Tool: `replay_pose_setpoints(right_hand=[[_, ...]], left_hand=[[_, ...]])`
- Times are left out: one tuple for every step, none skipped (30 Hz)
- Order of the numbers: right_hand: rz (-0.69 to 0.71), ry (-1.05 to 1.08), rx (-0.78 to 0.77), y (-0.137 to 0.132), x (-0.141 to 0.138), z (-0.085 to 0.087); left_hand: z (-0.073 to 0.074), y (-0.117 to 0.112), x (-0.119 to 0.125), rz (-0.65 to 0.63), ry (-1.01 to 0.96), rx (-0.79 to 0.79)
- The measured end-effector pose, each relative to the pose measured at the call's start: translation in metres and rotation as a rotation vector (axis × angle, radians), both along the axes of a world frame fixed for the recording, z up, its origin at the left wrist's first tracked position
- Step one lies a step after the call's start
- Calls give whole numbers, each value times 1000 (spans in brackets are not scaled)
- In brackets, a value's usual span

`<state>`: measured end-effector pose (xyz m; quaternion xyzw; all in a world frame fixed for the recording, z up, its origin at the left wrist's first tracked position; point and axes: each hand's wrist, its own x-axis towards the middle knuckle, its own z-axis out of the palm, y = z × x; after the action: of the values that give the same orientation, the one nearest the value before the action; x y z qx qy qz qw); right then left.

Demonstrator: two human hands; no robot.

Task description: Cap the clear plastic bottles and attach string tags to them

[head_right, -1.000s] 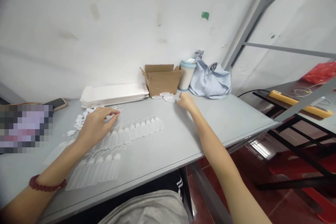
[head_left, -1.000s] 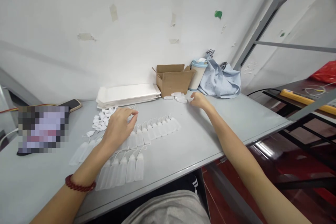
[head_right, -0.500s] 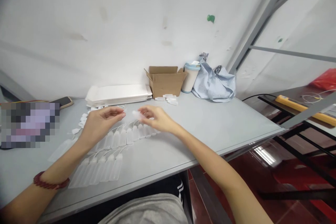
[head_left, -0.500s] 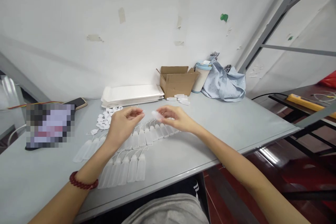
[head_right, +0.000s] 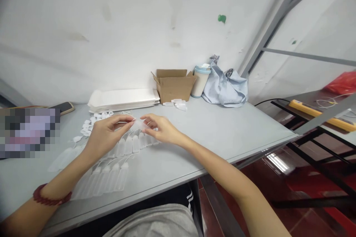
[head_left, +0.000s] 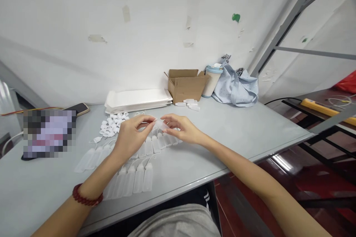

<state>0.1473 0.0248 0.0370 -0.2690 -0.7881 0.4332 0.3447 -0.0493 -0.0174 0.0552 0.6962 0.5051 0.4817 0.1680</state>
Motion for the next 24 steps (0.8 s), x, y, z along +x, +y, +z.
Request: replay_pose_setpoints(right_hand=[[5, 5, -4, 0, 0, 0], [10, 13, -10, 0, 0, 0], [13, 21, -16, 0, 0, -1], [13, 26, -21, 1, 0, -1], [11, 28, -21, 1, 0, -2], [9, 27, -17, 1, 0, -2], [6, 26, -7, 1, 0, -2], [6, 25, 5, 1, 0, -3], [9, 26, 15, 1, 0, -3], [14, 32, 20, 1, -1, -3], [19, 41, 21, 0, -1, -2], [22, 51, 19, 0, -1, -2], [20, 59, 17, 0, -1, -2], [11, 66, 19, 0, -2, -2], [-5, 73, 26, 0, -2, -2], [-26, 77, 38, 0, -2, -2], [-50, 81, 60, 0, -1, -2], [-76, 85, 97, 1, -1, -2], [-102, 83, 152, 0, -1, -2], [-126, 76, 218, 0, -1, -2], [-146, 66, 294, -1, -1, -2], [-160, 54, 370, -1, -1, -3], [-167, 40, 444, -2, -1, -3], [-169, 25, 509, -3, -2, -4]], left_hand=[[-2, 0, 0, -7, 23, 36], [-3, 0, 0, -17, 46, 67], [-4, 0, 0, -27, 65, 90], [-5, 0, 0, -39, 79, 105], [-5, 0, 0, -49, 88, 113], [-4, 0, 0, -58, 97, 117], [-4, -1, 0, -63, 105, 122], [-3, -1, 0, -69, 114, 131], [-2, -1, -1, -77, 125, 139], [-2, -1, -1, -84, 136, 150], [-1, -1, -2, -93, 145, 161], [-1, -1, -2, -101, 151, 171], [-1, -1, -3, -110, 153, 182], [-1, -1, -3, -118, 154, 191], [-1, -1, -4, -122, 153, 199], [-1, -2, -4, -121, 150, 201], [-1, -2, -4, -113, 148, 189], [0, -2, -4, -99, 148, 165], [1, -3, -3, -84, 148, 125], [2, -3, -2, -69, 145, 73], [4, -4, -1, -56, 139, 15], [6, -5, 1, -49, 131, -41], [8, -5, 2, -46, 118, -89], [10, -6, 3, -48, 106, -130]])
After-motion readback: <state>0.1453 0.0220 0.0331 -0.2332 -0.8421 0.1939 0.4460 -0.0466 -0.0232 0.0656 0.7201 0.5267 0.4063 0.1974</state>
